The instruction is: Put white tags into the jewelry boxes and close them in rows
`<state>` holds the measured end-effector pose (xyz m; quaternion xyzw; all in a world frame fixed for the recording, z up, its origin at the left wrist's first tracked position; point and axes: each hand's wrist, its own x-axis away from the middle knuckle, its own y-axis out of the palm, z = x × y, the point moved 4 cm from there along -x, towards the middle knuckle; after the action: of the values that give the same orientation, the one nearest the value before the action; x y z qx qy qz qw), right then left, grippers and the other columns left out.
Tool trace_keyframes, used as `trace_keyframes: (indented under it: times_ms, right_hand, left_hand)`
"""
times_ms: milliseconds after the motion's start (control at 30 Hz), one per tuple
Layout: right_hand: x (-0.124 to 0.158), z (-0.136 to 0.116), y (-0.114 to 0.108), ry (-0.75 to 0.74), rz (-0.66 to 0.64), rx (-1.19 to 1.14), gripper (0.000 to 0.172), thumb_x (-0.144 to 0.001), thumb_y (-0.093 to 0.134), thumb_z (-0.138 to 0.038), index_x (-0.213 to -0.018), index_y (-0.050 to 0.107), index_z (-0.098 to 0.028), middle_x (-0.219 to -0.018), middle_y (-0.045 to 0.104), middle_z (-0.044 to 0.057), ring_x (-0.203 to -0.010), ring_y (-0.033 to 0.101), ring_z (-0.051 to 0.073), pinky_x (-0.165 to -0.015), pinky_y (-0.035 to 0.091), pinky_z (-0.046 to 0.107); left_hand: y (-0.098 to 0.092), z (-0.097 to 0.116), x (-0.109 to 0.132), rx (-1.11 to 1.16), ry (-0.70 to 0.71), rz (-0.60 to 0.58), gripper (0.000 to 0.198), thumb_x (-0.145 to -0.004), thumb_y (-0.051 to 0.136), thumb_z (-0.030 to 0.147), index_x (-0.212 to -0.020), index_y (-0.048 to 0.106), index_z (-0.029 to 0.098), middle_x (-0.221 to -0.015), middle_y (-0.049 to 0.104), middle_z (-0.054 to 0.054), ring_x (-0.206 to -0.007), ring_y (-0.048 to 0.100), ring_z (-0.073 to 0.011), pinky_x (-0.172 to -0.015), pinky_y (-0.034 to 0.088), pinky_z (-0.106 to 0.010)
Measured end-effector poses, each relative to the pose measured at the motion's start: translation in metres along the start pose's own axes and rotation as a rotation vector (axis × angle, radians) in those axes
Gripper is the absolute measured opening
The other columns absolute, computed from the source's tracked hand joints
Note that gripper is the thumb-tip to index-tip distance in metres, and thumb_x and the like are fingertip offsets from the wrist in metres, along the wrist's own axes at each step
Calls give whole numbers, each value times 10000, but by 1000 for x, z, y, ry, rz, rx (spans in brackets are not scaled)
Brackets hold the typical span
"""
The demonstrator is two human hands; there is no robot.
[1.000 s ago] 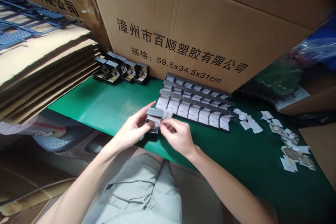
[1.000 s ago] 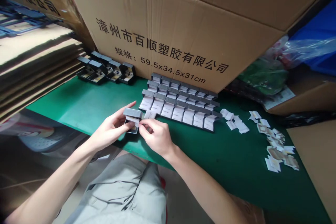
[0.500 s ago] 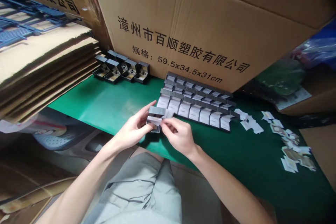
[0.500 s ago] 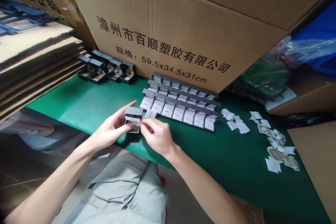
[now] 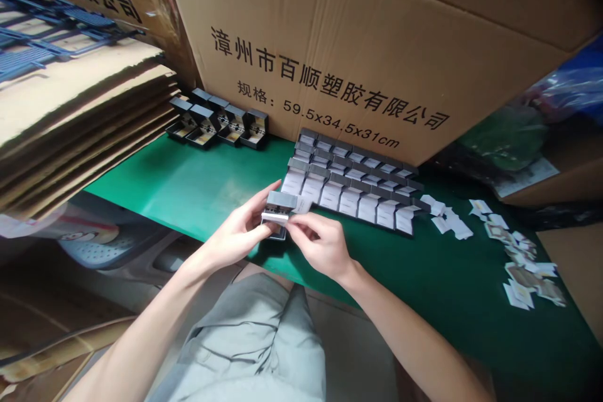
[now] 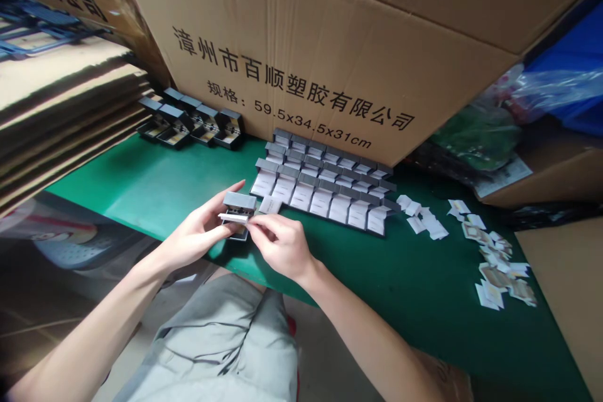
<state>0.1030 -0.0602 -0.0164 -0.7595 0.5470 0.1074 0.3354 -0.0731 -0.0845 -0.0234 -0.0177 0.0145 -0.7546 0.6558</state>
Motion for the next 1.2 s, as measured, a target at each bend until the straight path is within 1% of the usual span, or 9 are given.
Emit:
trace_keyframes:
  times_ms: [100, 200, 367, 500, 733, 967, 1033, 1133, 1200]
  right_hand:
    - [0, 2, 0, 74, -1, -25, 143, -932, 655, -260, -882, 757, -174, -745, 727, 24, -548, 584, 97, -508, 493, 205]
    - [-1, 5, 0, 100, 2, -28, 156, -935, 651, -272, -882, 758, -172, -750, 729, 29, -551, 582, 102, -511, 492, 213]
    - [-1, 4, 2, 74, 10, 10, 163, -935, 656, -259, -849, 766, -174, -729, 726, 26, -545, 582, 102, -518, 488, 214]
    - [0, 3, 2, 35, 4, 49, 161, -940, 653, -253, -867, 775, -178, -711, 722, 23, -524, 574, 97, -517, 490, 212]
    - [1, 2, 3, -18, -2, 80, 175, -946, 640, -263, -887, 781, -178, -677, 708, 16, -499, 564, 92, -502, 493, 206]
    - [1, 0, 5, -25, 5, 58, 155, -930, 645, -236, -894, 782, -173, -676, 713, 19, -480, 546, 86, -486, 482, 199]
    - [1, 1, 5, 7, 11, 38, 158, -925, 650, -248, -881, 783, -173, -655, 698, 13, -480, 537, 86, -480, 469, 200]
    - [1, 5, 4, 115, 15, -3, 176, -912, 662, -283, -846, 782, -172, -627, 675, 6, -485, 529, 89, -472, 453, 201]
    - [1, 7, 3, 185, 19, -42, 179, -893, 672, -294, -833, 781, -165, -610, 659, 0, -481, 520, 87, -463, 441, 199]
  left_hand:
    - [-1, -1, 1, 17, 12, -8, 787, -900, 657, 328, -1610, 332, 226, -1106, 709, -90, -932, 678, -201, -872, 579, -318]
    - [-2, -2, 1, 25, 26, -16, 783, -895, 673, 334, -1601, 353, 229, -1145, 704, -106, -959, 684, -214, -868, 576, -307]
    - [0, 0, 1, -16, -2, 1, 782, -873, 647, 287, -1598, 363, 212, -1171, 718, -109, -978, 694, -225, -873, 572, -305]
    - [0, 1, 1, -34, -12, 33, 738, -860, 637, 263, -1561, 418, 187, -1204, 717, -107, -1007, 690, -229, -886, 571, -309]
    - [-1, -3, 0, -24, 15, 8, 664, -878, 649, 292, -1507, 470, 176, -1258, 702, -104, -1101, 675, -255, -943, 559, -324]
    - [-1, -3, 0, -28, 14, 3, 648, -881, 633, 271, -1503, 475, 184, -1263, 700, -98, -1107, 677, -250, -965, 555, -329]
    - [-1, -2, -1, -18, 7, 4, 675, -871, 643, 274, -1513, 460, 176, -1230, 709, -99, -1085, 683, -245, -940, 564, -317]
    - [0, -2, -1, -44, -16, 17, 708, -870, 654, 298, -1533, 436, 182, -1161, 724, -97, -1056, 689, -240, -899, 574, -300]
    - [-1, -2, -1, -76, -17, 26, 705, -879, 655, 312, -1541, 436, 204, -1175, 722, -97, -1072, 685, -240, -910, 569, -297]
